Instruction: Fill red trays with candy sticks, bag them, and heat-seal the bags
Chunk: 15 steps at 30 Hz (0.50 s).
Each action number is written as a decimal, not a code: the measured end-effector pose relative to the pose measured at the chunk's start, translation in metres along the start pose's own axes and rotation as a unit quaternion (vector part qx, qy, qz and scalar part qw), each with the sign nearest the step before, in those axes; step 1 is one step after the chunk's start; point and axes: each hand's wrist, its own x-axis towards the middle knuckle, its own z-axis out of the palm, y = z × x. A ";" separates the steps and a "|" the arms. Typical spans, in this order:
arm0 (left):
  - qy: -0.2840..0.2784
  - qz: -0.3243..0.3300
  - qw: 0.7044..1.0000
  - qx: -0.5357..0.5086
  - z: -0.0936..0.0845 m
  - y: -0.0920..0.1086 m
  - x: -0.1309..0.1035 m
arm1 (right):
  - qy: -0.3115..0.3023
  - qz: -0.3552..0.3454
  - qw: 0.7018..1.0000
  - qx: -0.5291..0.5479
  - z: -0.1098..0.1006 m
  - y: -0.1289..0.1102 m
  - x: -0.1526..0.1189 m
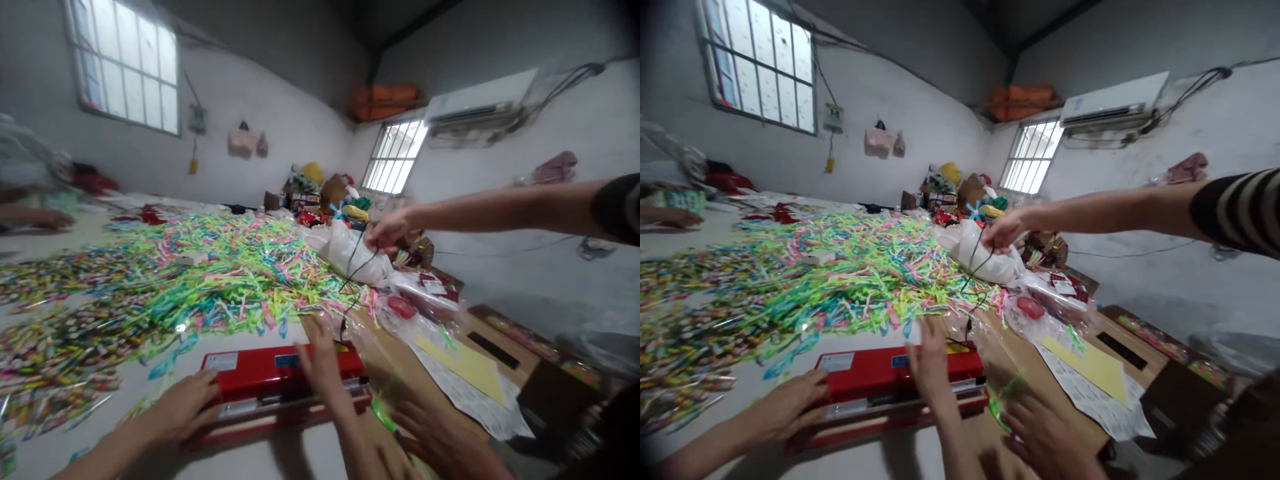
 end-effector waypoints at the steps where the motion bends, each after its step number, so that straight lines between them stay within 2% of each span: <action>1: 0.001 -0.009 1.000 0.000 0.000 0.000 -0.002 | 0.052 0.054 0.997 -0.007 -0.009 0.018 0.016; 3: 0.013 -0.022 1.000 -0.013 -0.002 -0.006 -0.010 | 0.155 0.204 0.966 -0.027 -0.022 0.053 0.046; 4: 0.020 -0.025 0.999 -0.028 -0.005 -0.011 -0.016 | 0.160 0.254 0.954 -0.016 -0.024 0.069 0.058; 5: 0.025 -0.027 0.998 -0.048 -0.010 -0.017 -0.022 | 0.130 0.277 0.952 0.016 -0.024 0.080 0.070; 7: 0.022 -0.042 0.995 -0.089 -0.025 -0.030 -0.031 | 0.029 0.257 0.956 0.137 -0.012 0.086 0.091; 9: 0.005 -0.079 0.990 -0.114 -0.048 -0.036 -0.030 | -0.062 0.201 0.939 0.273 0.007 0.070 0.115; 11: -0.005 -0.113 0.986 -0.119 -0.077 -0.035 -0.020 | -0.120 0.161 0.920 0.336 0.021 0.047 0.142; 13: 0.006 -0.133 0.984 -0.116 -0.109 -0.025 -0.005 | -0.174 0.128 0.937 0.275 0.021 0.034 0.165; 15: 0.028 -0.142 0.985 -0.095 -0.139 -0.012 0.003 | -0.219 0.106 0.958 0.153 0.005 0.040 0.173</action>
